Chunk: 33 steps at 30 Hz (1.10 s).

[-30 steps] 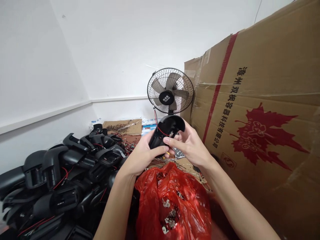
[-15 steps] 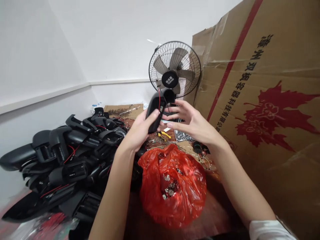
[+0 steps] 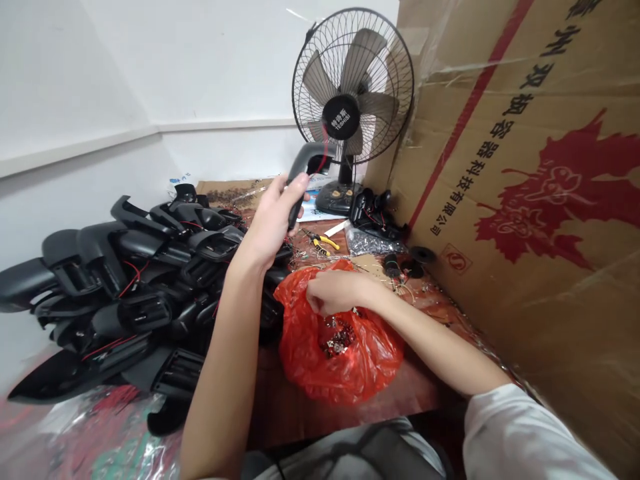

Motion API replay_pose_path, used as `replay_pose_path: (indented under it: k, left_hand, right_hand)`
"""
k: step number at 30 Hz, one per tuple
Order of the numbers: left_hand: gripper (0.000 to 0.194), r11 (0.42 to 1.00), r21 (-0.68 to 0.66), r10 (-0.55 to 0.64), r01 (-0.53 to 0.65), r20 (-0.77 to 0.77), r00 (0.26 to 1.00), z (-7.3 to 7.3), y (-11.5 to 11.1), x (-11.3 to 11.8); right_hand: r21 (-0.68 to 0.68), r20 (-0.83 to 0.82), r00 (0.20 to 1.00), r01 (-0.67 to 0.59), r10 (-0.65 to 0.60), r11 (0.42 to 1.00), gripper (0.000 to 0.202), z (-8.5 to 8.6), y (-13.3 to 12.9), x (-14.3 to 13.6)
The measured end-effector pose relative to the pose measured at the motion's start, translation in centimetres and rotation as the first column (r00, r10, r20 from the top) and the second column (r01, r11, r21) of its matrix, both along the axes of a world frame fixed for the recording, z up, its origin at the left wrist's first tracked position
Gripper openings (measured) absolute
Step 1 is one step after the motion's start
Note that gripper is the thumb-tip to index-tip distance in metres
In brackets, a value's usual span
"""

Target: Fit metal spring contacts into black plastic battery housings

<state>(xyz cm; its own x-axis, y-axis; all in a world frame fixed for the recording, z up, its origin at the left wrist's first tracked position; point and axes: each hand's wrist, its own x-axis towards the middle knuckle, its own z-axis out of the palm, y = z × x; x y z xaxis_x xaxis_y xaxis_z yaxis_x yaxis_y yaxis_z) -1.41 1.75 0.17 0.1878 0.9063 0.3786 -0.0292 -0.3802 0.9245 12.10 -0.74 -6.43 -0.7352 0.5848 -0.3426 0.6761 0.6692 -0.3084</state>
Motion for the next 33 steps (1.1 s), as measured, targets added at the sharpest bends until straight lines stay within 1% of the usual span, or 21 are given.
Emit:
replay_pose_path:
  k: [2,4,6,8,10,13,15,16,18,20,22,24,26,28,30,33]
  left_hand:
    - [0.051,0.998,0.057,0.021,-0.017,-0.067,0.998,0.0,-0.1,-0.3]
    - [0.055,0.991,0.132,0.046,-0.027,-0.139,0.989,0.1,-0.2,-0.6]
    - [0.059,0.986,0.166,0.039,-0.004,-0.212,0.976,0.1,-0.3,-0.8]
    - [0.062,0.987,0.157,0.002,0.043,-0.273,0.962,0.0,-0.3,-1.0]
    - [0.063,0.989,0.114,-0.051,0.091,-0.31,0.949,-0.2,-0.1,-1.0]
    - [0.061,0.989,0.028,-0.131,0.146,-0.302,0.944,-0.9,0.5,-1.0]
    - [0.057,0.989,0.001,-0.141,0.146,-0.254,0.957,-1.3,1.0,-1.1]
    - [0.053,0.992,0.002,-0.125,0.129,-0.227,0.966,-1.5,1.2,-1.1]
    - [0.043,0.998,0.027,-0.047,0.053,-0.171,0.984,-1.8,1.7,-1.3]
    - [0.037,0.997,0.064,0.055,-0.049,-0.091,0.994,-1.9,2.2,-1.4]
    - [0.036,0.986,0.087,0.142,-0.146,0.044,0.989,-1.9,2.6,-1.5]
    - [0.033,0.975,0.082,0.185,-0.207,0.223,0.957,-1.8,3.0,-1.6]
    - [0.032,0.975,0.056,0.177,-0.216,0.396,0.901,-1.6,3.2,-1.6]
    - [0.03,0.984,0.021,0.14,-0.176,0.517,0.845,-1.4,3.3,-1.6]
    - [0.023,0.991,-0.016,0.117,-0.132,0.578,0.808,-1.2,3.3,-1.6]
    - [0.012,0.992,-0.06,0.122,-0.108,0.623,0.773,-1.1,3.4,-1.6]
  right_hand:
    - [0.0,0.088,0.996,0.018,-0.018,1.0,0.02,-0.5,0.2,-0.3]
    - [-0.002,0.161,0.986,0.04,-0.039,0.999,0.022,-0.6,0.4,-0.4]
    - [0.001,0.216,0.975,0.059,-0.058,0.998,0.024,-0.4,0.6,-0.5]
    - [0.005,0.239,0.969,0.063,-0.062,0.998,0.022,-0.5,0.5,-0.6]
    - [0.013,0.232,0.971,0.062,-0.064,0.998,0.022,-0.9,0.4,-0.8]
    - [0.054,0.185,0.98,0.062,-0.071,0.997,0.027,-1.9,0.0,-1.2]
    - [0.085,0.136,0.989,0.046,-0.057,0.995,0.032,-2.4,-0.2,-1.5]
    - [0.098,0.112,0.993,0.035,-0.046,0.995,0.034,-2.4,-0.3,-1.6]
    - [0.115,0.077,0.997,0.014,-0.023,0.993,0.035,-2.1,-0.4,-1.5]
    - [0.118,0.068,0.998,0.006,-0.014,0.993,0.032,-1.4,-0.4,-1.1]
    - [0.107,0.087,0.996,0.015,-0.025,0.994,0.03,-0.8,-0.2,-0.5]
    - [0.089,0.131,0.99,0.042,-0.053,0.995,0.029,-0.6,0.1,0.0]
    - [0.065,0.177,0.981,0.069,-0.079,0.996,0.03,-0.7,0.5,0.2]
    - [0.037,0.212,0.973,0.082,-0.088,0.996,0.031,-0.8,0.7,0.2]
    - [0.012,0.239,0.967,0.083,-0.084,0.996,0.032,-0.9,0.8,0.1]
    - [-0.023,0.264,0.962,0.078,-0.069,0.997,0.033,-1.1,1.0,0.0]
